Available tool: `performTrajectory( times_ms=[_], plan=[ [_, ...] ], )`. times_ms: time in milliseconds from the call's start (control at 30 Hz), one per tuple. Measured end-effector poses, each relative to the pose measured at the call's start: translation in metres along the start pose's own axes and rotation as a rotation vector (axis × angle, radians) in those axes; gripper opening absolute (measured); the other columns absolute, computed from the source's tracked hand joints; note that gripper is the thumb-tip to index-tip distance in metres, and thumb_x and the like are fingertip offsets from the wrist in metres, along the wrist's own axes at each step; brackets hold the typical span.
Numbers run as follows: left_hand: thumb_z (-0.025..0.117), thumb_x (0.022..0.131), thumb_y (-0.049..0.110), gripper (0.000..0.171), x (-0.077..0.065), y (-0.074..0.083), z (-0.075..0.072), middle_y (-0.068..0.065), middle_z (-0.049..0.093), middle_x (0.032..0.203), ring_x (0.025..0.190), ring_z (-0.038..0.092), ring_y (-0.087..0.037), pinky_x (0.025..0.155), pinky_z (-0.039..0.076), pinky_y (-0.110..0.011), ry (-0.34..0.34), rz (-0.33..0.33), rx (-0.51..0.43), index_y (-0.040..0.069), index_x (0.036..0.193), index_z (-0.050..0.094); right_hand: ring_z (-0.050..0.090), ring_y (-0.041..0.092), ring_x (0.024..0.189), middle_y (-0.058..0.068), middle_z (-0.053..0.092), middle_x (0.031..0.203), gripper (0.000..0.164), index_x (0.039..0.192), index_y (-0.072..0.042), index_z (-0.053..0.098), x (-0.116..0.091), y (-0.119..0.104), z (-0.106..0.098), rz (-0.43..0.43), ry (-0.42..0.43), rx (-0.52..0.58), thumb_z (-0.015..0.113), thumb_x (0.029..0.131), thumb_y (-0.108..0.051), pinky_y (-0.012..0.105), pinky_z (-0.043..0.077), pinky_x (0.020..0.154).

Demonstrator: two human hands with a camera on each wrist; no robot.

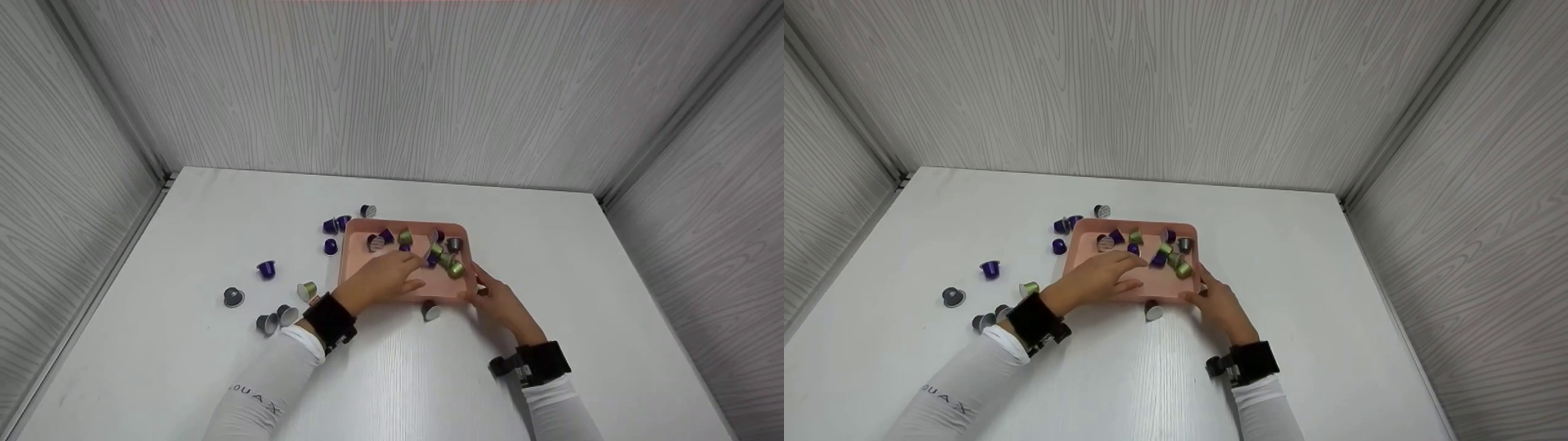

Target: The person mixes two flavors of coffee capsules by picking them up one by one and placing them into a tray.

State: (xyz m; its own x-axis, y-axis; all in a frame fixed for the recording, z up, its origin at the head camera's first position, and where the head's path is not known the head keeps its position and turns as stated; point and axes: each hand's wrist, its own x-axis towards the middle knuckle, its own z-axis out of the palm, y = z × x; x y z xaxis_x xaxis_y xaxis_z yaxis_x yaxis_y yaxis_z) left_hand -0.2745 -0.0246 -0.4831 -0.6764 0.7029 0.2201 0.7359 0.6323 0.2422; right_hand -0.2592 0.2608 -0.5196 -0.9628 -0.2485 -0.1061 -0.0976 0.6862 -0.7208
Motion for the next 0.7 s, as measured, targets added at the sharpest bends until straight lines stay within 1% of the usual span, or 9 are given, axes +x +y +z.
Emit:
performTrajectory(
  times_ms=[167, 300, 400, 467, 700],
  plan=[
    [0.054, 0.101, 0.038, 0.044, -0.002, 0.010, 0.006, -0.008, 0.058, 0.132, 0.122, 0.054, -0.022, 0.103, 0.042, -0.033, -0.027, 0.031, 0.000, 0.008, 0.134, 0.058, 0.063, 0.030, 0.106, 0.023, 0.054, 0.135, 0.077, 0.155, -0.010, 0.025, 0.001, -0.001, 0.000, -0.012, 0.005, -0.018, 0.065, 0.095, -0.034, 0.040, 0.052, 0.082],
    [0.052, 0.102, 0.037, 0.042, -0.004, 0.018, 0.010, -0.007, 0.058, 0.131, 0.122, 0.054, -0.022, 0.103, 0.042, -0.033, -0.045, 0.059, 0.009, 0.009, 0.133, 0.058, 0.061, 0.031, 0.109, 0.023, 0.052, 0.138, 0.078, 0.156, -0.011, 0.024, 0.000, -0.001, -0.001, 0.005, -0.004, -0.017, 0.065, 0.094, -0.034, 0.042, 0.051, 0.085],
    [0.052, 0.102, 0.035, 0.040, -0.004, 0.024, 0.012, -0.006, 0.060, 0.129, 0.120, 0.055, -0.020, 0.102, 0.043, -0.031, -0.059, 0.083, 0.018, 0.010, 0.131, 0.059, 0.060, 0.031, 0.113, 0.022, 0.051, 0.140, 0.078, 0.156, -0.011, 0.022, 0.000, -0.002, -0.001, 0.013, -0.011, -0.016, 0.064, 0.095, -0.035, 0.043, 0.051, 0.088],
    [0.054, 0.101, 0.034, 0.039, -0.003, 0.028, 0.013, -0.006, 0.061, 0.127, 0.119, 0.055, -0.019, 0.102, 0.043, -0.030, -0.072, 0.092, 0.018, 0.010, 0.131, 0.060, 0.061, 0.031, 0.112, 0.022, 0.050, 0.140, 0.077, 0.157, -0.010, 0.021, 0.000, -0.002, -0.001, 0.012, -0.012, -0.011, 0.062, 0.097, -0.036, 0.044, 0.051, 0.089],
    [0.055, 0.100, 0.036, 0.038, -0.001, 0.037, 0.022, -0.003, 0.063, 0.122, 0.112, 0.058, -0.016, 0.098, 0.045, -0.027, -0.103, 0.111, 0.043, 0.011, 0.128, 0.062, 0.066, 0.024, 0.097, 0.022, 0.056, 0.135, 0.067, 0.156, -0.010, 0.024, -0.001, -0.001, -0.001, -0.015, 0.004, -0.058, 0.053, 0.101, -0.036, 0.045, 0.050, 0.086]
  ],
)
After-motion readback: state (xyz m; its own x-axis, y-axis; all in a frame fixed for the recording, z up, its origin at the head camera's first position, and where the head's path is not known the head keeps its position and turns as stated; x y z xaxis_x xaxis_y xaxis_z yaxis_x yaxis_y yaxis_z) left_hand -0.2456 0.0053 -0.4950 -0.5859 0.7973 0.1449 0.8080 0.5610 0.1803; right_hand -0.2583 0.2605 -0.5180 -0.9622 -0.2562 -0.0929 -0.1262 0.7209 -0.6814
